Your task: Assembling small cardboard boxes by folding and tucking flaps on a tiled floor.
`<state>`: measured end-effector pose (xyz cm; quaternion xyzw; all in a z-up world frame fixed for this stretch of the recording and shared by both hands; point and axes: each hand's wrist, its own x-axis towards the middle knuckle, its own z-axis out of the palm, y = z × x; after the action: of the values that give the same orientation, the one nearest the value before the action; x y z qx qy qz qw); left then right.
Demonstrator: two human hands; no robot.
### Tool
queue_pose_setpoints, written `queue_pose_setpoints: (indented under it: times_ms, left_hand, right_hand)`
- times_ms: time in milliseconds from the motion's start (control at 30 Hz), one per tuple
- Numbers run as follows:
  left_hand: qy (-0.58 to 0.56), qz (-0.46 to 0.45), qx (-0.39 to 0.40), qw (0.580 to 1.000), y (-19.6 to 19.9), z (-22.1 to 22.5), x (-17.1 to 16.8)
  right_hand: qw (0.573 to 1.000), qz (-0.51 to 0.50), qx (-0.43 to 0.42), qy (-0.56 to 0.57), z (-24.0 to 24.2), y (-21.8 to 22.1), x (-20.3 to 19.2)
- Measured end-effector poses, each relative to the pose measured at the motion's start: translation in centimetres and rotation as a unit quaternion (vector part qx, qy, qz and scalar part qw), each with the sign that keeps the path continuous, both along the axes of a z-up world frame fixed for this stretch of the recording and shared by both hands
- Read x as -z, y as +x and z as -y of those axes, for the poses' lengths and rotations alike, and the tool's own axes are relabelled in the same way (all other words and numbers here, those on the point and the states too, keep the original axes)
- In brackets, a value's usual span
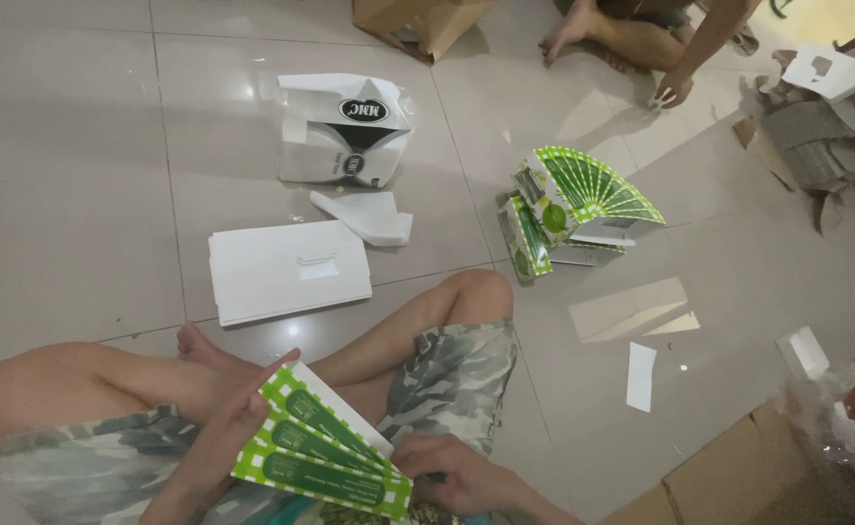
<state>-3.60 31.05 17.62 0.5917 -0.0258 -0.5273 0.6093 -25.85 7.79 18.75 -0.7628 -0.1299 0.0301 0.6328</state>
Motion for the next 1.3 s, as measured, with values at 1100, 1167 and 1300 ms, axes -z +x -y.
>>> queue_pose_setpoints:
  times_ms: [1100, 1167, 1300]
  left_hand:
    - [0.442, 0.42, 0.136, 0.781, 12.5, 9.4, 3.9]
    - [0.442, 0.505, 0.184, 0.718, 12.8, 10.5, 6.5]
    - [0.371, 0.559, 0.241, 0.701, 12.2, 11.0, 12.9]
  right_hand:
    - [0.818, -0.192, 0.166, -0.517, 10.9, 27.5, 13.1]
    - [0.807, -0.205, 0.155, -0.531, 11.0, 27.5, 13.6]
    - [0.794, -0.211, 0.164, -0.547, 10.6, 27.7, 14.2]
